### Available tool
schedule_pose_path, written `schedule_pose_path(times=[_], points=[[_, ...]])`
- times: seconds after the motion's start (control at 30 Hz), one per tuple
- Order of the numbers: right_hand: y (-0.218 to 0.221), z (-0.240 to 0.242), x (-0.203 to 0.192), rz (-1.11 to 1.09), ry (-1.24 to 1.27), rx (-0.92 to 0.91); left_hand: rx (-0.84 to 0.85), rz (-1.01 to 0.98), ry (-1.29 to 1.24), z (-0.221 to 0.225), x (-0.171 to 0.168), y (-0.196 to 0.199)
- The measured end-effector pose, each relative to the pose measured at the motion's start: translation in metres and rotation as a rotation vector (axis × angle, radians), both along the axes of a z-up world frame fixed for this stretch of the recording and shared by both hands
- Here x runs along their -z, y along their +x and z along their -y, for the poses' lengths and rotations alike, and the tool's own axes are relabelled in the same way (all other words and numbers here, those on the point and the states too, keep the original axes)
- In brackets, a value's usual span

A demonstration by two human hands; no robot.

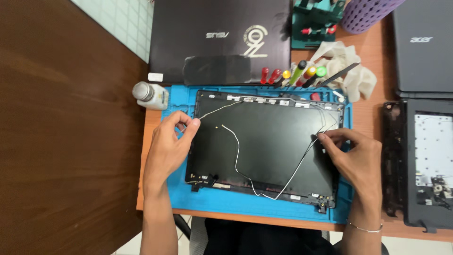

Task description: The person routes internal cables along the edges of a laptop screen panel, uses a small tool to press wires into channels, and then places the bottom cover onto the laptop body.

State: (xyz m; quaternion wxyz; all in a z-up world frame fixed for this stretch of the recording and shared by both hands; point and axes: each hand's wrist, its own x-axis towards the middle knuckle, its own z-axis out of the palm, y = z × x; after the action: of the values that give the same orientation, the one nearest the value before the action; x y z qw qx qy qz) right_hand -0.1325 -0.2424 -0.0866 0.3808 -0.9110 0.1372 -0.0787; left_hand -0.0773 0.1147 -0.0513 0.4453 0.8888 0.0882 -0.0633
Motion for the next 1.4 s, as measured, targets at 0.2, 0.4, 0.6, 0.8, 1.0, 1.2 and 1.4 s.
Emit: schedule_pose_path(times=[0.2, 0.4, 0.6, 0.8, 1.0, 1.2, 1.4], points=[[-0.002, -0.001, 0.005, 0.021, -0.067, -0.077, 0.111, 0.076, 0.03, -0.018, -0.013, -0.031], [-0.003, -0.002, 0.006, 0.055, -0.095, -0.102, 0.133, 0.081, -0.233, -0.021, -0.014, -0.048], [-0.005, -0.004, 0.007, 0.094, -0.107, -0.118, 0.107, 0.118, -0.414, -0.01, -0.01, -0.047], [-0.006, -0.005, 0.007, 0.085, -0.103, -0.114, 0.094, 0.13, -0.656, 0.006, -0.006, -0.046], [-0.005, -0.006, 0.005, 0.098, -0.081, -0.141, 0.111, 0.124, -0.659, 0.016, 0.002, -0.042], [-0.003, -0.006, 0.006, 0.141, -0.064, -0.149, 0.159, 0.097, -0.337, 0.045, 0.007, -0.046], [-0.002, -0.005, 0.007, 0.151, -0.022, -0.087, 0.243, 0.168, -0.176, 0.071, 0.016, -0.044]])
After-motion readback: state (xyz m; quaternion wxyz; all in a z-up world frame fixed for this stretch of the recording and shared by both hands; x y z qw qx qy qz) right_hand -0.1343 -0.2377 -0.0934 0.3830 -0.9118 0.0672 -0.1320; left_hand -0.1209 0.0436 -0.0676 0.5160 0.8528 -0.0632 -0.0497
